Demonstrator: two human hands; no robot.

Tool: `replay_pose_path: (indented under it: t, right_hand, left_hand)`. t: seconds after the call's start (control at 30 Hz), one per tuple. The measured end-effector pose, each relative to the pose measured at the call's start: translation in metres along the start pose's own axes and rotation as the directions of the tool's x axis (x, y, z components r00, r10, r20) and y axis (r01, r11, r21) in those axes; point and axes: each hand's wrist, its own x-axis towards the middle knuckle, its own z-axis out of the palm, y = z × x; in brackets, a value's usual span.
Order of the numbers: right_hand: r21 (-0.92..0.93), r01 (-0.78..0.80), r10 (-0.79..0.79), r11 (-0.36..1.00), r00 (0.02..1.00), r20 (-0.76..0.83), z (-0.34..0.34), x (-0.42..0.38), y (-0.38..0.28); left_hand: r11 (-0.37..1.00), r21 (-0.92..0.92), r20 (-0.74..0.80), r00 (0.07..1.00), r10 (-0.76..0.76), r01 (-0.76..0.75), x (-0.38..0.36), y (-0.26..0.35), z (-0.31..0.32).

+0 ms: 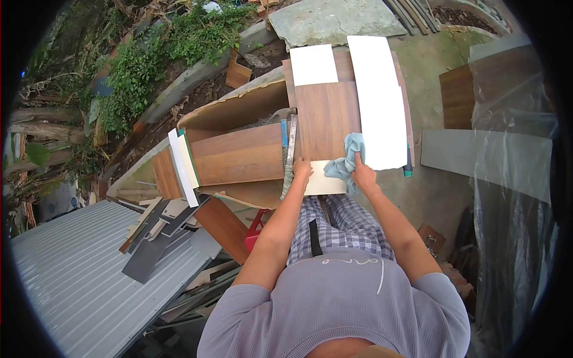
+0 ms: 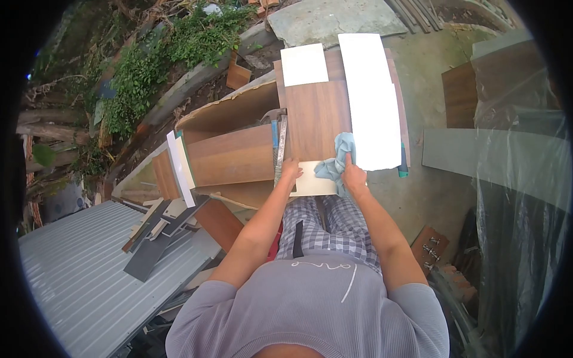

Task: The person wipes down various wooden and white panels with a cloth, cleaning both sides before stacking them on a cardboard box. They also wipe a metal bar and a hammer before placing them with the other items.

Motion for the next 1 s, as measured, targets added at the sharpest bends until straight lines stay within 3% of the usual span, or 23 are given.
replay_pose_path:
  t: [0.13,0.4,0.47,0.5,0.53,0.57,0.6,0.67,0.7,0.73,0.77,0.8,0.83,0.87,0.93,1.0]
  right_hand:
    - [-0.091,0.022,-0.022,0.996,1.0,0.011,-0.001,0.009,0.004]
    - [-0.007,0.086,-0.085,0.996,0.994,0.062,-0.015,0.0,0.011]
    - [0.01,0.116,-0.116,0.993,0.991,0.062,-0.023,-0.004,0.015]
    - [0.026,0.15,-0.151,0.988,0.986,0.07,-0.026,-0.006,0.015]
    - [0.03,0.146,-0.148,0.989,0.987,0.064,-0.033,-0.009,0.012]
    - [0.071,0.158,-0.163,0.985,0.984,0.076,-0.041,-0.014,0.008]
    - [0.11,0.17,-0.18,0.979,0.98,0.086,-0.047,-0.016,0.006]
    - [0.199,0.235,-0.253,0.951,0.965,0.07,-0.047,-0.014,0.004]
    - [0.284,0.298,-0.324,0.911,0.945,0.05,-0.047,-0.012,0.001]
    - [0.294,0.301,-0.326,0.907,0.945,0.037,-0.059,-0.018,-0.011]
    - [0.479,0.272,-0.299,0.834,0.954,-0.021,-0.081,-0.033,-0.03]
    - [0.644,0.243,-0.261,0.726,0.963,-0.068,-0.094,-0.042,-0.047]
    - [0.719,0.323,-0.256,0.615,0.945,-0.206,-0.092,-0.045,-0.056]
    - [0.727,0.32,-0.248,0.608,0.946,-0.209,-0.098,-0.054,-0.069]
    - [0.599,0.506,-0.353,0.621,0.862,-0.363,-0.11,-0.072,-0.092]
    - [0.399,0.702,-0.466,0.59,0.7,-0.542,-0.086,-0.069,-0.114]
  left_hand:
    - [0.997,-0.075,0.012,1.0,-0.009,0.01,-0.003,0.003,-0.001]
    - [0.994,-0.019,0.086,0.991,0.105,-0.104,-0.017,0.011,-0.019]
    - [0.957,-0.222,0.104,0.972,0.211,-0.185,-0.067,0.044,-0.022]
    - [0.957,-0.217,0.108,0.97,0.218,-0.191,-0.072,0.054,-0.023]
    - [0.959,-0.089,0.156,0.947,0.281,-0.27,-0.073,0.063,-0.023]
    - [0.936,0.034,0.211,0.918,0.337,-0.351,-0.074,0.069,-0.022]
    - [0.933,0.036,0.214,0.914,0.344,-0.359,-0.066,0.068,-0.021]
    - [0.888,-0.034,0.151,0.876,0.458,-0.458,-0.048,0.062,-0.02]
    - [0.883,-0.026,0.152,0.871,0.467,-0.468,-0.049,0.063,-0.02]
    - [0.898,-0.166,0.165,0.887,0.432,-0.407,-0.066,0.069,-0.021]
    - [0.894,-0.3,0.186,0.899,0.397,-0.333,-0.081,0.075,-0.023]
    - [0.894,-0.291,0.19,0.896,0.402,-0.34,-0.092,0.079,-0.026]
    - [0.873,-0.36,0.225,0.878,0.423,-0.329,-0.103,0.081,-0.032]
    - [0.851,-0.423,0.258,0.859,0.442,-0.311,-0.109,0.079,-0.038]
    - [0.827,-0.477,0.321,0.818,0.478,-0.296,-0.121,0.076,-0.048]
    - [0.773,-0.548,0.307,0.783,0.541,-0.32,-0.147,0.081,-0.051]
